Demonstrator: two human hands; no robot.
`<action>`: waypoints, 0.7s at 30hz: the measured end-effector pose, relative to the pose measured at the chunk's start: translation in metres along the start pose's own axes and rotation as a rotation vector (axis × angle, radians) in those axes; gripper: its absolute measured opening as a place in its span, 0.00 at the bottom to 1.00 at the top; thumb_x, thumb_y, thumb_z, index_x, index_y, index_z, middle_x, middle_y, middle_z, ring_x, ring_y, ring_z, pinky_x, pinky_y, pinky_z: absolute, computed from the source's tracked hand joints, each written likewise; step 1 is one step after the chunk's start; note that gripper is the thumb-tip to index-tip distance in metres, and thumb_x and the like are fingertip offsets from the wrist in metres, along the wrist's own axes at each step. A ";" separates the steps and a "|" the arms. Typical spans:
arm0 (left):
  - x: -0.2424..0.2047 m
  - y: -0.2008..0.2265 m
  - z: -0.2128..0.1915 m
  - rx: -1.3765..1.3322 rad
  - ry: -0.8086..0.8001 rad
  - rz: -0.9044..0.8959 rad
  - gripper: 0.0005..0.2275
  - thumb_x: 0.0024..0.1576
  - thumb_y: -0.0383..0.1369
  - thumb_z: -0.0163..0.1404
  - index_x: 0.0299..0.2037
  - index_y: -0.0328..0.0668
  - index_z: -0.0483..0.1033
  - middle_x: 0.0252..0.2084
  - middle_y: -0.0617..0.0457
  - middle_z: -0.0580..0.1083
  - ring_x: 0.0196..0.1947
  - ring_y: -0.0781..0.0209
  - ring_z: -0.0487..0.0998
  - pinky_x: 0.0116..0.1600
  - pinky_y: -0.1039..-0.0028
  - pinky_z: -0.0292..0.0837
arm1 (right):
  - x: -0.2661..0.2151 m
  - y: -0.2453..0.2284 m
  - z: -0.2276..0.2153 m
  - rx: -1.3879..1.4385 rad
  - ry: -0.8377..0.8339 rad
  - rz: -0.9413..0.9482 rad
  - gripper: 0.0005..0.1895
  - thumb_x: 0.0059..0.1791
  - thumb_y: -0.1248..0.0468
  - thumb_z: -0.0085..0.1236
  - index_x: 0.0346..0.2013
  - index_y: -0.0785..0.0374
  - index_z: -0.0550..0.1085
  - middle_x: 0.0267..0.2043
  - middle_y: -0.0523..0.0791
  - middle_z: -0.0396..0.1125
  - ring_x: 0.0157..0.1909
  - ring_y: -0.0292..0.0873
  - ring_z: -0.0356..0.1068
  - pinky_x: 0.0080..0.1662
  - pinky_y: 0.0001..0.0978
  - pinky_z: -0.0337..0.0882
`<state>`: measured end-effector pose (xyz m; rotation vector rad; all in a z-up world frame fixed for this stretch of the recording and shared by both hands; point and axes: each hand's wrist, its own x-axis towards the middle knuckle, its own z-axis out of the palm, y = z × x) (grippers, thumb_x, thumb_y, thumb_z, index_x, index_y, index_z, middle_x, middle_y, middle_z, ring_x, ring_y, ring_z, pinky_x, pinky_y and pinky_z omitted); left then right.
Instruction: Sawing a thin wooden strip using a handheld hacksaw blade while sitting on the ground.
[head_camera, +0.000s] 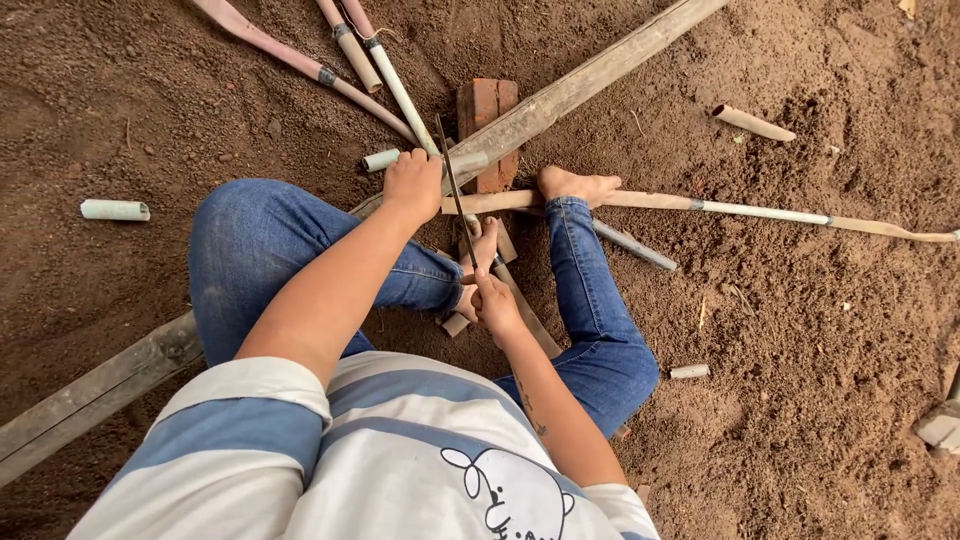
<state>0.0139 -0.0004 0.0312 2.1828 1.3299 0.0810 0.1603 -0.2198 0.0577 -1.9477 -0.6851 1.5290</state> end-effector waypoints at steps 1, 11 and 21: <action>-0.002 0.002 -0.004 0.000 -0.009 0.001 0.14 0.63 0.24 0.46 0.57 0.31 0.76 0.51 0.32 0.72 0.54 0.34 0.75 0.54 0.50 0.71 | -0.002 0.003 -0.001 0.009 0.003 0.008 0.28 0.65 0.48 0.36 0.56 0.70 0.75 0.20 0.40 0.52 0.17 0.31 0.48 0.22 0.24 0.50; 0.015 -0.011 0.028 0.055 -0.028 0.065 0.20 0.65 0.23 0.43 0.69 0.25 0.68 0.47 0.25 0.77 0.44 0.31 0.83 0.46 0.47 0.79 | -0.002 -0.004 -0.005 -0.052 -0.041 0.032 0.32 0.65 0.44 0.34 0.56 0.70 0.75 0.20 0.40 0.52 0.17 0.32 0.46 0.22 0.26 0.50; 0.024 -0.016 0.034 0.030 -0.001 0.092 0.19 0.64 0.23 0.44 0.65 0.22 0.70 0.42 0.25 0.78 0.38 0.33 0.84 0.38 0.47 0.82 | 0.005 -0.010 -0.004 -0.124 -0.056 0.011 0.31 0.65 0.49 0.28 0.54 0.72 0.74 0.20 0.39 0.50 0.19 0.33 0.45 0.24 0.26 0.49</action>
